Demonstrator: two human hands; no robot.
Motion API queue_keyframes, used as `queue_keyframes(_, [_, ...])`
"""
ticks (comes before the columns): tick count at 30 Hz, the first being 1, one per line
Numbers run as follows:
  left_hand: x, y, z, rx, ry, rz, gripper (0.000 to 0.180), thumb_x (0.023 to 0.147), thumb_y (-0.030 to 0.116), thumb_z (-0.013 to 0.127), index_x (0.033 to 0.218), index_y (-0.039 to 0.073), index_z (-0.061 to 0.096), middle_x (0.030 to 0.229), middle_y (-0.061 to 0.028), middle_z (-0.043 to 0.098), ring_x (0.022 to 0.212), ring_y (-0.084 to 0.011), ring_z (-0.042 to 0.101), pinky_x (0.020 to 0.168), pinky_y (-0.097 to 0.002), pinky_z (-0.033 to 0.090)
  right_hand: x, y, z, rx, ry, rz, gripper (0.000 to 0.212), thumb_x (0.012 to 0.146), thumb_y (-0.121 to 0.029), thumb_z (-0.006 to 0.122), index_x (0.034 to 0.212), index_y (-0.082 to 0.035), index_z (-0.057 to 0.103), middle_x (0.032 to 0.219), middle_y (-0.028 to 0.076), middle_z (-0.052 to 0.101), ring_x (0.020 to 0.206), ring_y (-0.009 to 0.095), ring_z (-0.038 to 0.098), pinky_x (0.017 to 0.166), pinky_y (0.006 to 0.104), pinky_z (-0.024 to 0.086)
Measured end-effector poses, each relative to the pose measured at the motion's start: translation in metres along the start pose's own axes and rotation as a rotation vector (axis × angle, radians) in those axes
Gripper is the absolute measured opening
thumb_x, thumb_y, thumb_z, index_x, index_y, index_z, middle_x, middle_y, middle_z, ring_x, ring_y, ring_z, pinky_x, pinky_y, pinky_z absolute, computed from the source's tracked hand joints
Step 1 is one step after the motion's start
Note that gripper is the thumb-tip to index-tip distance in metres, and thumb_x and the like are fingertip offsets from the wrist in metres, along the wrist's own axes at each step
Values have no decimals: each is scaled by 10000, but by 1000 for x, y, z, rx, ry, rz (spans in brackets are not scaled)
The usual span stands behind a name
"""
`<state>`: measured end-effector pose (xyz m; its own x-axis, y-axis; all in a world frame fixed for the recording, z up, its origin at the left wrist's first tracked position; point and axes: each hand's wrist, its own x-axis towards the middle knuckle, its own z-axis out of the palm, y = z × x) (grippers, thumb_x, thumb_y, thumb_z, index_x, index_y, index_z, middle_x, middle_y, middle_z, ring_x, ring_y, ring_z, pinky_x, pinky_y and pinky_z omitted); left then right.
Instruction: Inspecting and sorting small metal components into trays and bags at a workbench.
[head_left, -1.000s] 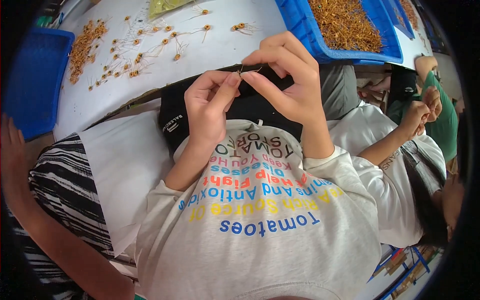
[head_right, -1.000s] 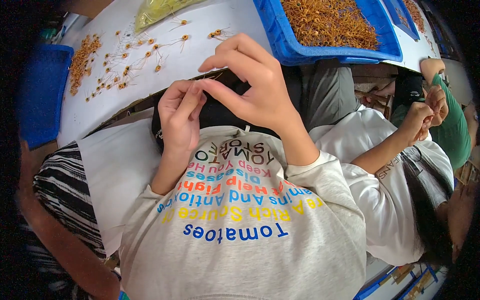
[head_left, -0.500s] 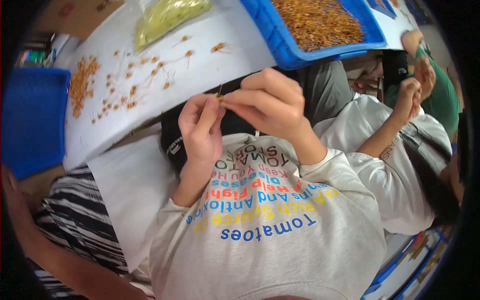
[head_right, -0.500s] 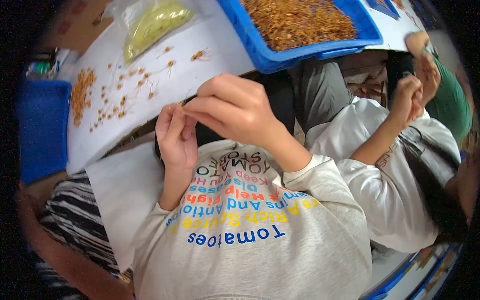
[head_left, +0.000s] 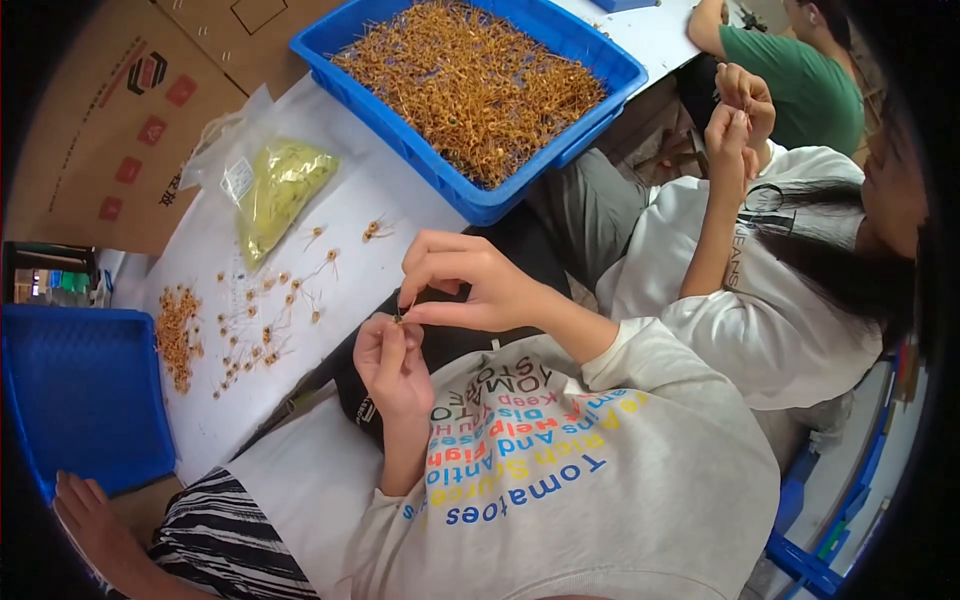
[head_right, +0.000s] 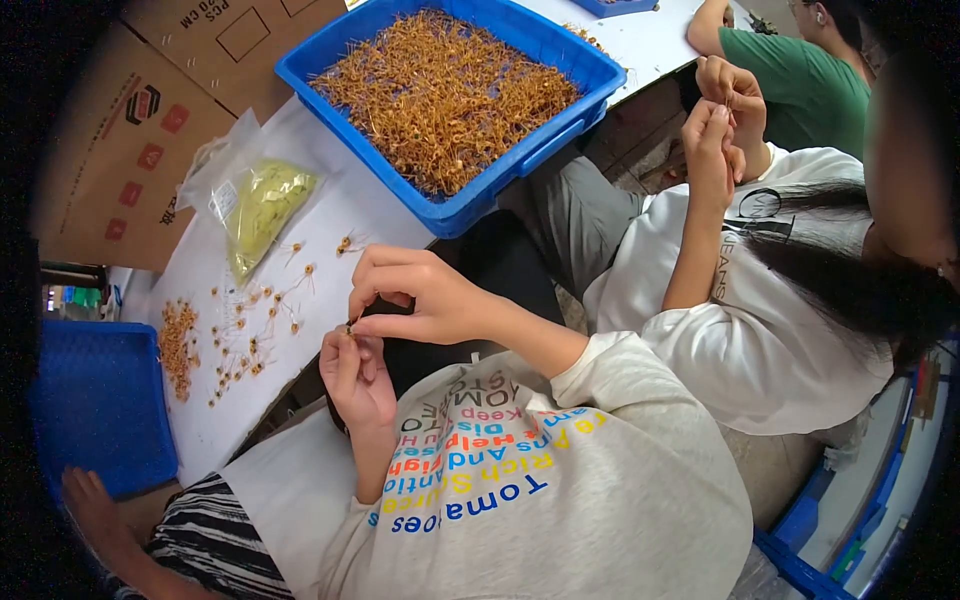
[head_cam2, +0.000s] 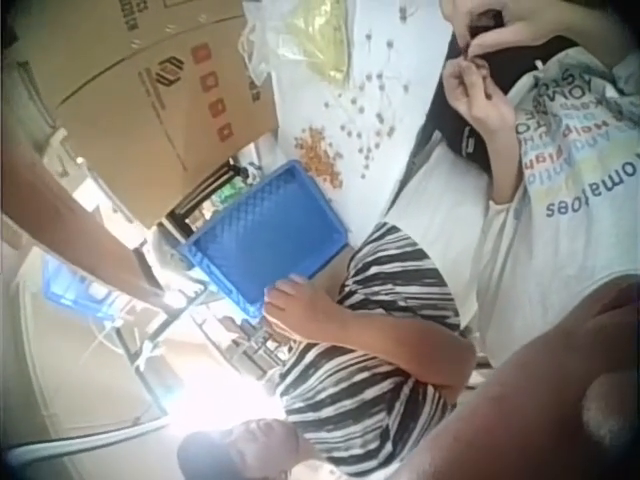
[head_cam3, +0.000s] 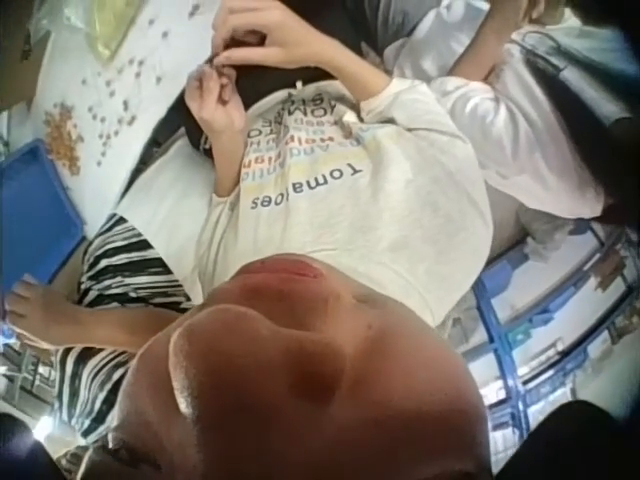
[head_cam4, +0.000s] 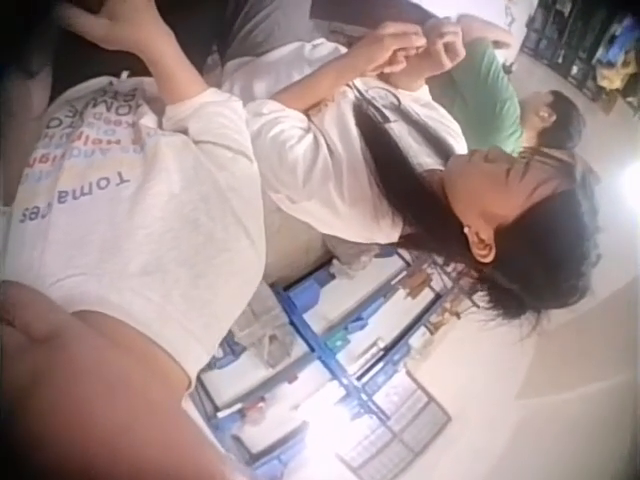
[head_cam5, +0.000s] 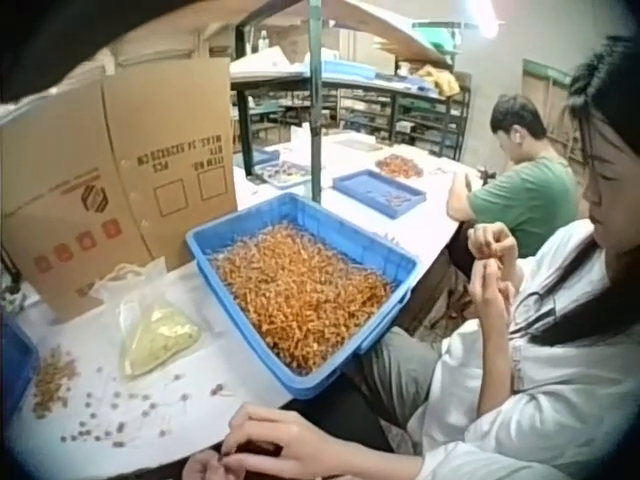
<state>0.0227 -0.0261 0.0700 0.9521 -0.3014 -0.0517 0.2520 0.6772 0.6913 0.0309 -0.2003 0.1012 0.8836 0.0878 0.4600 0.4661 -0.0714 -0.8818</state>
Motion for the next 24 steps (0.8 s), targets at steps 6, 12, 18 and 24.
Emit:
queue_keyframes(6, [0, 0, -9, 134, -17, 57, 34, 952, 35, 566, 972, 19, 588, 776, -47, 518, 667, -96, 417, 634, -178, 332, -4, 0, -6, 192, -48, 209, 74, 808, -4, 733, 780, -21, 667, 817, 13, 555, 646, 85, 427, 569, 201, 361])
queue_keyframes(12, [1, -4, -7, 229, -59, 145, 49, 954, 44, 576, 997, 29, 593, 766, -47, 531, 657, -92, 412, 614, -169, 315, -4, -11, -14, 228, -53, 310, 83, 798, 7, 731, 759, -10, 661, 788, 7, 553, 639, 73, 438, 567, 192, 365])
queue_keyframes(18, [1, -1, -2, 267, -11, 125, 58, 933, 25, 579, 879, 4, 575, 776, -42, 512, 693, -110, 439, 690, -207, 380, -7, -11, -13, 179, 10, 267, 83, 794, 24, 722, 748, -5, 660, 784, 14, 552, 630, 76, 450, 561, 192, 378])
queue_keyframes(24, [1, -1, -2, 285, -68, 133, 81, 929, 31, 574, 851, 16, 558, 775, -39, 511, 688, -109, 434, 675, -201, 362, -10, -16, -18, 226, 17, 210, 96, 814, 33, 713, 747, -2, 654, 799, 11, 537, 625, 74, 417, 547, 182, 343])
